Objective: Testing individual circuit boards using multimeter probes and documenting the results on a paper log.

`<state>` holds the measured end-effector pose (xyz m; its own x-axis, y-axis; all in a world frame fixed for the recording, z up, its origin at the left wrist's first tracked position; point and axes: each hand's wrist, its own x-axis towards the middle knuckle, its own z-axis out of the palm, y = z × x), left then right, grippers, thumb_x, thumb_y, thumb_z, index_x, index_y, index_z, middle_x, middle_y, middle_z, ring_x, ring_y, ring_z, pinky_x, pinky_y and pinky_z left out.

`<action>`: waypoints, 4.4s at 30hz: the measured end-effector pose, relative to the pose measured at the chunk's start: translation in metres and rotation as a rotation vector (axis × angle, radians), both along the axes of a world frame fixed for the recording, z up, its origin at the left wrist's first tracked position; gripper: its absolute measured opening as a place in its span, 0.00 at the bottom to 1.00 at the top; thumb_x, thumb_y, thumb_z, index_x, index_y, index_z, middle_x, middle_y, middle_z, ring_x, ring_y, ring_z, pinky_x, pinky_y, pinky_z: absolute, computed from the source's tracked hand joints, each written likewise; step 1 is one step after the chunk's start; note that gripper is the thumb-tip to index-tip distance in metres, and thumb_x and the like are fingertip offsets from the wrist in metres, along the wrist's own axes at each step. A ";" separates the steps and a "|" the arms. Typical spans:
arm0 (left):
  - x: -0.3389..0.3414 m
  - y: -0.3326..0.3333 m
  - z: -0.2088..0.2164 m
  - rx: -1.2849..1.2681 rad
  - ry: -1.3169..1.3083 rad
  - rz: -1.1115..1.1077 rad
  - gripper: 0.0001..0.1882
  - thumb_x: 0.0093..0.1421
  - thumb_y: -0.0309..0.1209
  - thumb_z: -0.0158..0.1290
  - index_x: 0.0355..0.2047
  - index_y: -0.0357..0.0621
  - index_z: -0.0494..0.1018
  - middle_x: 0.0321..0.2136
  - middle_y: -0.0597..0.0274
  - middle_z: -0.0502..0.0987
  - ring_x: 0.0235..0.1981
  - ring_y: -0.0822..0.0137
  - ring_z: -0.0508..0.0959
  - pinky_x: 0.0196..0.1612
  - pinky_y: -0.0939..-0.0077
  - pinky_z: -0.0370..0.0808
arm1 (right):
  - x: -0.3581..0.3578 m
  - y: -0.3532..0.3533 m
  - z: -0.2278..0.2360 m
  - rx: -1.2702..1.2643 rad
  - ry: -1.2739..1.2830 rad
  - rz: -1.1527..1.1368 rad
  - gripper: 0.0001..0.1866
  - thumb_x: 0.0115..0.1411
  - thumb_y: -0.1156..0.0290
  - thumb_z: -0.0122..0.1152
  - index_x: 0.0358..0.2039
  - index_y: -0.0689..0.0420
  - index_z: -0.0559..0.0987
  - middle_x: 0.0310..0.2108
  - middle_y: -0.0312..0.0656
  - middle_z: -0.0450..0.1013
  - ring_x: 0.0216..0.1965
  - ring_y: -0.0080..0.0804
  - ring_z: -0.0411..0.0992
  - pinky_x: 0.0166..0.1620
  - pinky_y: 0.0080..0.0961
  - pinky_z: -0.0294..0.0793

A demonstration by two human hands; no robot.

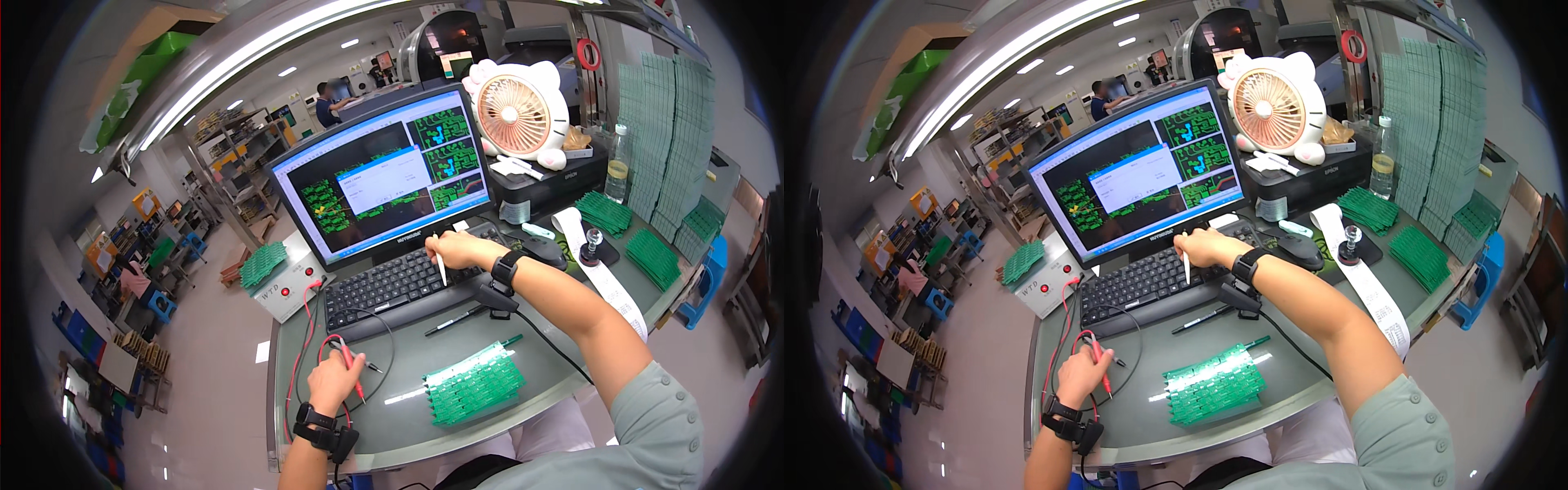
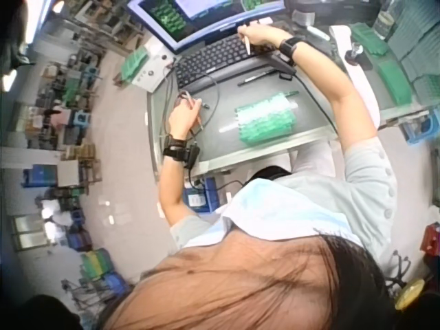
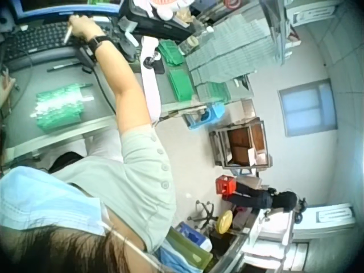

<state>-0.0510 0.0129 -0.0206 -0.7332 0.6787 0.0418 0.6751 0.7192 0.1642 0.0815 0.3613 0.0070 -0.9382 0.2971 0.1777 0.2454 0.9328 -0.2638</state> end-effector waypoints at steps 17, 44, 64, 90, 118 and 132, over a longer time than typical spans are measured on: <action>-0.035 -0.028 -0.017 0.492 -0.480 -0.058 0.16 0.53 0.33 0.53 0.39 0.36 0.71 0.27 0.49 0.80 0.30 0.59 0.81 0.31 0.65 0.76 | 0.132 0.004 -0.032 -0.212 0.335 -0.344 0.16 0.62 0.64 0.58 0.47 0.56 0.69 0.44 0.53 0.76 0.46 0.57 0.73 0.45 0.48 0.72; -0.004 0.062 0.007 1.076 -1.112 -0.500 0.15 0.69 0.38 0.43 0.41 0.38 0.72 0.35 0.55 0.76 0.28 0.68 0.79 0.34 0.74 0.77 | 0.142 0.010 -0.035 -0.167 0.434 -0.339 0.14 0.59 0.70 0.61 0.44 0.58 0.71 0.36 0.48 0.79 0.41 0.48 0.77 0.43 0.38 0.75; 0.003 0.056 0.006 0.900 -1.034 -0.476 0.17 0.69 0.37 0.43 0.42 0.37 0.74 0.31 0.60 0.77 0.27 0.73 0.76 0.32 0.79 0.73 | 0.135 0.018 -0.025 -0.608 0.630 -0.137 0.12 0.69 0.64 0.49 0.38 0.60 0.71 0.26 0.43 0.79 0.33 0.29 0.79 0.39 0.26 0.74; -0.003 0.058 0.002 0.873 -0.962 -0.455 0.17 0.69 0.36 0.41 0.41 0.38 0.75 0.28 0.62 0.76 0.25 0.74 0.76 0.31 0.80 0.71 | 0.087 0.066 -0.018 0.126 0.245 -0.350 0.06 0.64 0.64 0.51 0.37 0.50 0.74 0.31 0.40 0.78 0.40 0.43 0.76 0.49 0.42 0.61; -0.008 0.060 -0.005 0.731 -0.929 -0.529 0.18 0.71 0.40 0.39 0.45 0.41 0.74 0.31 0.66 0.76 0.27 0.79 0.73 0.28 0.85 0.68 | 0.136 -0.005 -0.024 -0.143 0.317 -0.402 0.11 0.66 0.63 0.51 0.43 0.56 0.70 0.34 0.53 0.78 0.39 0.57 0.75 0.40 0.47 0.71; -0.011 0.068 -0.011 0.807 -0.623 -0.623 0.20 0.70 0.38 0.38 0.44 0.38 0.77 0.50 0.54 0.72 0.55 0.61 0.69 0.60 0.66 0.64 | 0.142 -0.005 -0.020 -0.072 0.633 -0.274 0.05 0.62 0.75 0.55 0.35 0.63 0.72 0.33 0.50 0.77 0.38 0.46 0.77 0.41 0.35 0.73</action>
<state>-0.0617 0.0809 -0.0313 -0.3324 0.8658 0.3741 0.5152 -0.1655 0.8409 0.2234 0.3560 -0.0128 -0.5500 0.5403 0.6369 0.2480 0.8338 -0.4932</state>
